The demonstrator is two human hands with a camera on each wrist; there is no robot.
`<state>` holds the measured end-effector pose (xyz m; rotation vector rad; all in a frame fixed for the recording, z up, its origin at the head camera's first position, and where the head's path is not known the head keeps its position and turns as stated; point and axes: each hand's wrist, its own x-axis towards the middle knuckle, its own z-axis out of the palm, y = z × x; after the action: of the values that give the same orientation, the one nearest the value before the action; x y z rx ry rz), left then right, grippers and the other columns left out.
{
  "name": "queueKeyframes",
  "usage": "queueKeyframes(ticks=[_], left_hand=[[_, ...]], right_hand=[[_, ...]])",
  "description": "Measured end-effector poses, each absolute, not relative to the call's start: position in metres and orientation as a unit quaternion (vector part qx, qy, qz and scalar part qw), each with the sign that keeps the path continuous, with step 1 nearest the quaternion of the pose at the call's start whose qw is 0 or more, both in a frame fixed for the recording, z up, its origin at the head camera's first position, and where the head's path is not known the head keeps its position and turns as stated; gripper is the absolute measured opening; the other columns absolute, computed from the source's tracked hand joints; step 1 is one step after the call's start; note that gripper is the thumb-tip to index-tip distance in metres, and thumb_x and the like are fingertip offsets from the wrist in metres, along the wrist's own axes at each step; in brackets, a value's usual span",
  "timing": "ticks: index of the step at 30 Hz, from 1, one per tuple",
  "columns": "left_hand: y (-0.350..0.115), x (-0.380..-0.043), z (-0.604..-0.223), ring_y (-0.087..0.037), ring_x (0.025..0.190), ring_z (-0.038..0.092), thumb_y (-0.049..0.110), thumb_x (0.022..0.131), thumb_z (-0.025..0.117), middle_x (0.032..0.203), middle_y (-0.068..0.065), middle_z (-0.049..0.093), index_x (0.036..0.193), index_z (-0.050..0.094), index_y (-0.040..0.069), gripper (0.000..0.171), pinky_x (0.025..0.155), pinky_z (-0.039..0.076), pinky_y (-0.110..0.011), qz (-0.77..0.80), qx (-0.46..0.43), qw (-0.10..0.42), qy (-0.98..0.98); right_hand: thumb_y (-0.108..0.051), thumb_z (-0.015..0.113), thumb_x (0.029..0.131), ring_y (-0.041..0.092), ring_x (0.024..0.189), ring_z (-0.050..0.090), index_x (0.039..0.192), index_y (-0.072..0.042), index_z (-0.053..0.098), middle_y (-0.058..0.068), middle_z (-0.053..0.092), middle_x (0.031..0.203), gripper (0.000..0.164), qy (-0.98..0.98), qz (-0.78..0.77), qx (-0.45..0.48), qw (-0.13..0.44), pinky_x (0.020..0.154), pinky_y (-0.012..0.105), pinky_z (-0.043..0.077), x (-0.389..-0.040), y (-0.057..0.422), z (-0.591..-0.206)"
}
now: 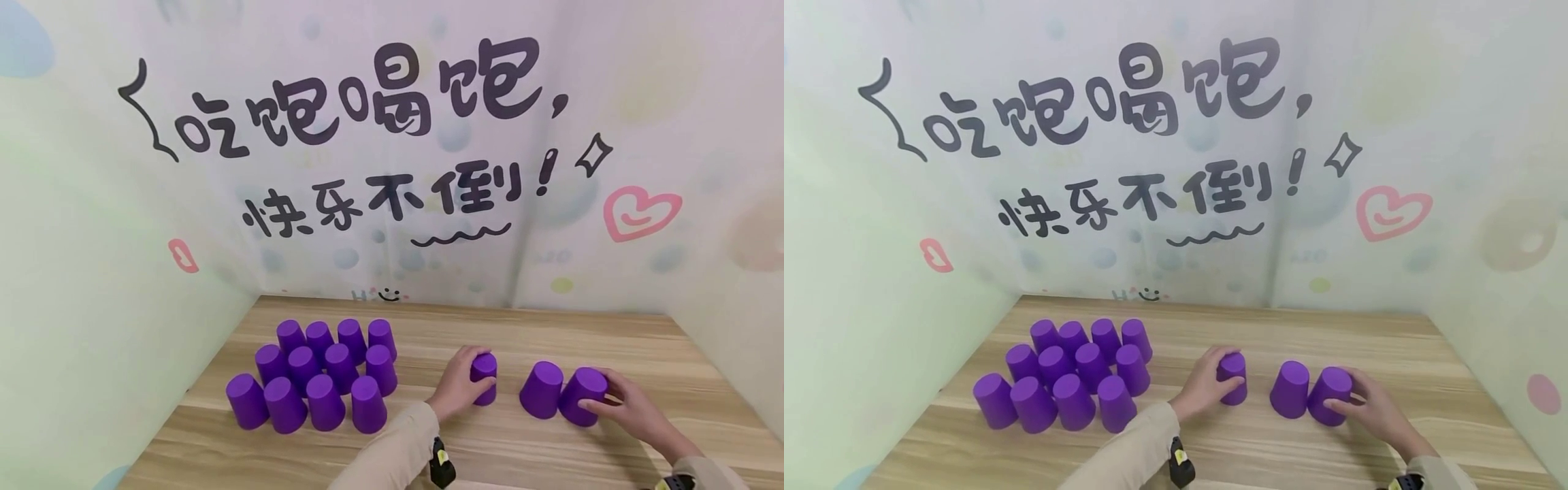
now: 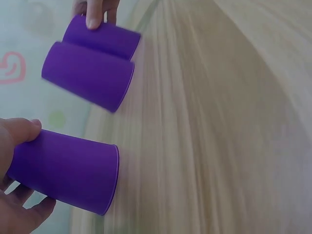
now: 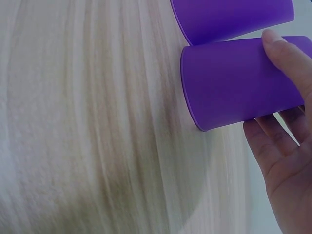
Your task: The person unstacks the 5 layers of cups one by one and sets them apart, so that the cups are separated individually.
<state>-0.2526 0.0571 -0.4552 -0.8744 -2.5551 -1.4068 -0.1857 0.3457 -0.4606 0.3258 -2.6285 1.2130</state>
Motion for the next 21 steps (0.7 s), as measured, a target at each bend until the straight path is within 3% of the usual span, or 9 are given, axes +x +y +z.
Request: queueKeyframes(ticks=[2, 5, 9, 13, 18, 21], left_hand=[[0.049, -0.257, -0.455, -0.017, 0.101, 0.052, 0.014, 0.078, 0.067, 0.111, -0.005, 0.052, 0.120, 0.050, 0.008, 0.046, 0.084, 0.044, -0.024, -0.465, -0.276, 0.054, -0.840], [0.037, -0.264, -0.455, -0.020, 0.101, 0.052, 0.012, 0.078, 0.067, 0.112, -0.006, 0.052, 0.120, 0.050, 0.009, 0.046, 0.084, 0.045, -0.029, -0.475, -0.251, 0.066, -0.841], [0.025, -0.273, -0.457, -0.024, 0.100, 0.052, 0.007, 0.077, 0.066, 0.112, -0.010, 0.051, 0.118, 0.050, 0.008, 0.044, 0.083, 0.046, -0.034, -0.498, -0.212, 0.097, -0.835], [0.016, -0.280, -0.460, -0.028, 0.099, 0.053, 0.001, 0.074, 0.066, 0.110, -0.013, 0.053, 0.115, 0.053, 0.005, 0.043, 0.084, 0.046, -0.038, -0.519, -0.158, 0.140, -0.828], [0.007, -0.284, -0.460, -0.030, 0.102, 0.051, -0.001, 0.073, 0.066, 0.113, -0.014, 0.053, 0.115, 0.053, 0.004, 0.044, 0.087, 0.043, -0.041, -0.525, -0.098, 0.171, -0.828], [0.002, -0.286, -0.460, -0.030, 0.103, 0.051, -0.002, 0.073, 0.066, 0.113, -0.014, 0.053, 0.115, 0.053, 0.002, 0.044, 0.088, 0.042, -0.042, -0.530, -0.090, 0.188, -0.822]], right_hand=[[-0.007, 0.070, 0.074, -0.013, 0.086, 0.047, 0.116, 0.010, 0.046, 0.008, 0.058, 0.101, 0.052, -0.897, 0.412, 0.112, 0.116, 0.067, 0.017, 0.049, -0.186, 0.345, -0.460], [-0.006, 0.070, 0.073, -0.013, 0.086, 0.047, 0.115, 0.011, 0.045, 0.010, 0.058, 0.100, 0.051, -0.897, 0.409, 0.115, 0.118, 0.067, 0.017, 0.049, -0.186, 0.346, -0.460], [-0.005, 0.070, 0.073, -0.013, 0.085, 0.047, 0.115, 0.011, 0.045, -0.001, 0.057, 0.099, 0.051, -0.897, 0.412, 0.110, 0.116, 0.066, 0.017, 0.049, -0.186, 0.347, -0.460], [-0.005, 0.070, 0.074, -0.013, 0.085, 0.047, 0.116, 0.011, 0.045, -0.001, 0.057, 0.099, 0.051, -0.897, 0.410, 0.113, 0.116, 0.066, 0.017, 0.049, -0.187, 0.347, -0.461], [-0.004, 0.070, 0.073, -0.012, 0.086, 0.048, 0.115, 0.011, 0.046, -0.019, 0.052, 0.098, 0.051, -0.892, 0.418, 0.122, 0.122, 0.067, 0.017, 0.049, -0.187, 0.347, -0.463], [-0.004, 0.070, 0.073, -0.012, 0.086, 0.048, 0.114, 0.012, 0.046, -0.022, 0.051, 0.097, 0.050, -0.889, 0.422, 0.125, 0.127, 0.067, 0.016, 0.049, -0.187, 0.347, -0.464]])
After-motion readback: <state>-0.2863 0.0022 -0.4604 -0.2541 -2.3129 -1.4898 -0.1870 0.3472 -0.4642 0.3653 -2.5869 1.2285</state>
